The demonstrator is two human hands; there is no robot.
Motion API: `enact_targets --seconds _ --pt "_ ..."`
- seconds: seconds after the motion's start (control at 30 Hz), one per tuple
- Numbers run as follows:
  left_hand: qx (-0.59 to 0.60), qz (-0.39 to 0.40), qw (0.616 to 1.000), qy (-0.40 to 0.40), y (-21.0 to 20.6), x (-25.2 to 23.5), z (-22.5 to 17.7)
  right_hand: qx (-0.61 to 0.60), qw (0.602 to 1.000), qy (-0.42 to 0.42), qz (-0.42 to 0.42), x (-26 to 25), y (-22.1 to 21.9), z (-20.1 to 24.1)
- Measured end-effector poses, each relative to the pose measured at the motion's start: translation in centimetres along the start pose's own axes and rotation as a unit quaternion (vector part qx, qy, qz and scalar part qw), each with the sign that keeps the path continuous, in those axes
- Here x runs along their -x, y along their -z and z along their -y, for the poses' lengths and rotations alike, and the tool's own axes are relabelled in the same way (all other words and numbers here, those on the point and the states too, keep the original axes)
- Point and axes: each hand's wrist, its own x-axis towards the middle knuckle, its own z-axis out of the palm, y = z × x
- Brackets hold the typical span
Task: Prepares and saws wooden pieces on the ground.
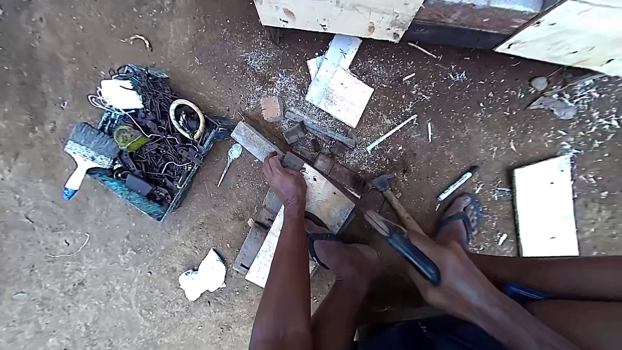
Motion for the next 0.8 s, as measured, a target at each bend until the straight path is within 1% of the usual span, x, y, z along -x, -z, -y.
enact_targets --seconds 0.03,0.07,0.1,0.13,0.17,0.2,0.27,0.3,0.33,0.37,0.4,0.43,0.47,0.5,0.53,0.57,0.6,0.63,0.67,0.73,0.77,0.8 --pt "0.007 -0.010 1.000 -0.001 -0.4 -0.6 -0.3 0.008 1.000 -0.007 0.009 2.8 2.2 -0.5" --pt "0.006 -0.012 1.000 0.002 -0.5 -0.2 -0.2 -0.012 0.998 -0.037 0.054 5.7 4.8 -0.4" --pt "0.000 -0.008 1.000 0.009 -0.3 0.3 -0.1 -0.040 0.991 -0.075 0.102 7.1 6.7 -0.4" --pt "-0.004 -0.013 1.000 0.011 -0.5 0.0 -0.2 -0.065 0.983 -0.109 0.135 6.9 7.3 -0.6" --pt "-0.006 -0.017 1.000 0.010 -0.5 0.0 -0.2 -0.082 0.979 -0.117 0.147 6.2 7.1 -0.6" --pt "-0.009 -0.017 1.000 0.009 -0.5 0.1 -0.2 -0.075 0.984 -0.095 0.131 5.0 5.7 -0.8" --pt "-0.005 -0.022 1.000 0.008 -0.9 -0.3 -0.1 -0.017 1.000 0.011 0.010 0.0 0.3 -1.6" --pt "-0.004 -0.018 1.000 0.006 -0.9 0.0 -0.1 -0.014 0.999 0.034 -0.020 -2.9 -1.9 -1.2" --pt "-0.001 -0.019 1.000 0.003 -0.9 -0.2 -0.1 -0.014 0.999 0.035 -0.021 -5.1 -3.1 -0.5" --pt "0.002 -0.021 1.000 -0.002 -0.7 -0.5 0.0 -0.018 1.000 0.021 -0.004 -5.7 -3.2 0.1" --pt "0.000 -0.012 1.000 -0.007 -0.3 -0.3 0.3 -0.018 1.000 0.008 0.008 -4.5 -2.7 0.2" --pt "0.000 -0.005 1.000 -0.009 -0.1 0.0 0.3 -0.011 1.000 0.001 0.011 -2.2 -1.3 0.0" --pt "0.000 -0.004 1.000 -0.009 -0.1 -0.3 0.2 -0.004 1.000 -0.001 0.008 0.6 0.6 -0.5" --pt "0.003 -0.010 1.000 -0.008 -0.5 -0.7 0.0 -0.006 1.000 -0.014 0.026 3.7 3.1 -1.0" --pt "0.004 -0.013 1.000 -0.003 -0.6 -0.3 -0.1 -0.027 0.996 -0.046 0.068 6.4 5.7 -1.0" --pt "0.002 -0.015 1.000 0.003 -0.6 -0.1 -0.1 -0.048 0.990 -0.082 0.107 7.5 7.3 -1.1" --pt "0.002 -0.023 1.000 0.006 -0.9 -0.4 -0.3 -0.064 0.982 -0.112 0.138 7.1 7.8 -1.1" --pt "-0.001 -0.021 1.000 0.007 -0.8 -0.1 -0.1 -0.076 0.979 -0.117 0.148 6.2 7.3 -0.9" --pt "-0.004 -0.016 1.000 0.007 -0.7 -0.1 0.0 -0.072 0.985 -0.093 0.130 4.6 5.8 -1.3" --pt "-0.001 -0.019 1.000 0.006 -1.0 -0.5 -0.1 -0.033 0.999 0.003 0.019 -0.4 0.7 -2.5" --pt "-0.004 -0.011 1.000 0.009 -0.8 -0.1 -0.1 -0.037 0.999 0.020 -0.004 -2.8 -1.2 -2.2" --pt "-0.004 -0.014 1.000 0.007 -0.9 -0.4 -0.1 -0.042 0.999 0.022 -0.001 -4.9 -2.0 -1.7"
